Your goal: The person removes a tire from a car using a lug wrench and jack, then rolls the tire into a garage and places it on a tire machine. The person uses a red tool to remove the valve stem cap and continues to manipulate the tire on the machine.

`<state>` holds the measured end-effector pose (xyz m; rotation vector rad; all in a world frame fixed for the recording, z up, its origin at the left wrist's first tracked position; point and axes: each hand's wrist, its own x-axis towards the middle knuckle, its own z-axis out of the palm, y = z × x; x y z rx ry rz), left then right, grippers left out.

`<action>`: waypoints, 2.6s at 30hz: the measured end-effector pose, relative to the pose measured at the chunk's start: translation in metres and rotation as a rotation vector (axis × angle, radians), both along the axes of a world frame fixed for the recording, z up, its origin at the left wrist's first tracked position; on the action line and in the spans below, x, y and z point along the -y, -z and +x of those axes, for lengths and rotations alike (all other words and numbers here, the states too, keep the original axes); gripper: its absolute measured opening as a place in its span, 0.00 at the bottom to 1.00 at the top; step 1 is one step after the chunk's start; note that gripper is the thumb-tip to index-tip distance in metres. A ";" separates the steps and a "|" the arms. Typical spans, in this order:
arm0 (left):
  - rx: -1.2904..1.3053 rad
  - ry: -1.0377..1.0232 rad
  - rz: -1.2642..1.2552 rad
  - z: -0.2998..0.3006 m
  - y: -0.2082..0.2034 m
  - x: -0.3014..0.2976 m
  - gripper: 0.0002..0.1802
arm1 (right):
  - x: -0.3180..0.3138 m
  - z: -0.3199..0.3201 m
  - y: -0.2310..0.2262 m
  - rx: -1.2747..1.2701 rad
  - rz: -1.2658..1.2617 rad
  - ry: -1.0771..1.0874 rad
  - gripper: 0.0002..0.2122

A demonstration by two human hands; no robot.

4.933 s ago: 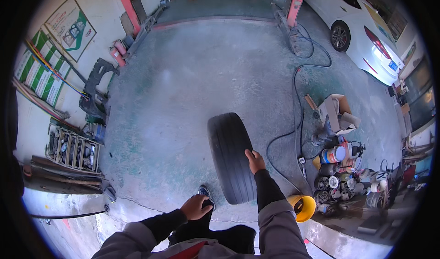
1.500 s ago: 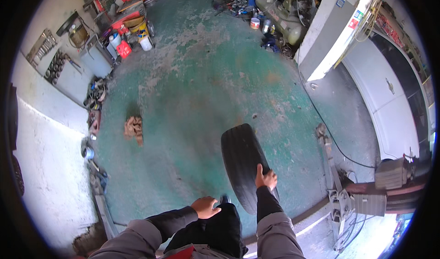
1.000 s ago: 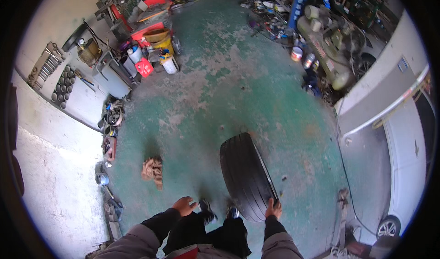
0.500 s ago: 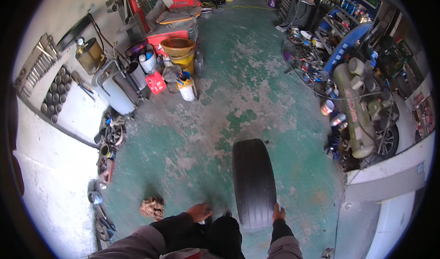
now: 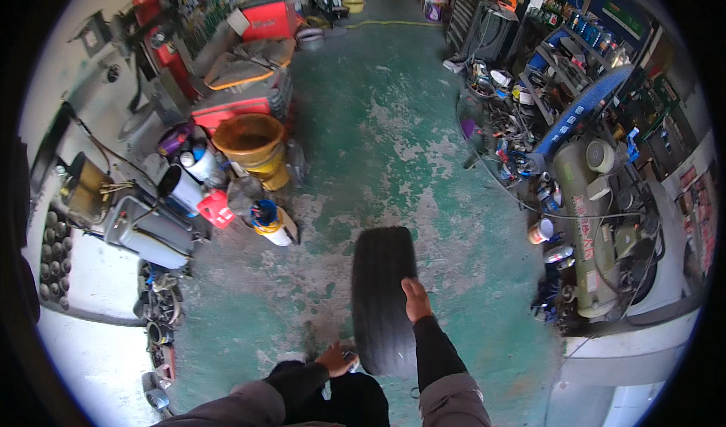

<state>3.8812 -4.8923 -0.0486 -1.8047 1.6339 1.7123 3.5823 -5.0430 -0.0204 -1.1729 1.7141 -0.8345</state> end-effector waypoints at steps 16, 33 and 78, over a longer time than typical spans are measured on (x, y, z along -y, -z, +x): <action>-0.162 -0.685 -0.499 0.102 0.041 0.728 0.56 | 0.340 0.035 0.056 -0.415 0.440 -0.070 0.58; 0.228 -0.825 -0.318 0.083 0.046 1.034 0.62 | 0.865 0.099 0.057 -0.053 0.333 -0.480 0.61; 0.359 -0.783 -0.810 0.019 -0.003 1.727 0.52 | 1.880 0.266 0.068 -0.194 0.020 -0.618 0.53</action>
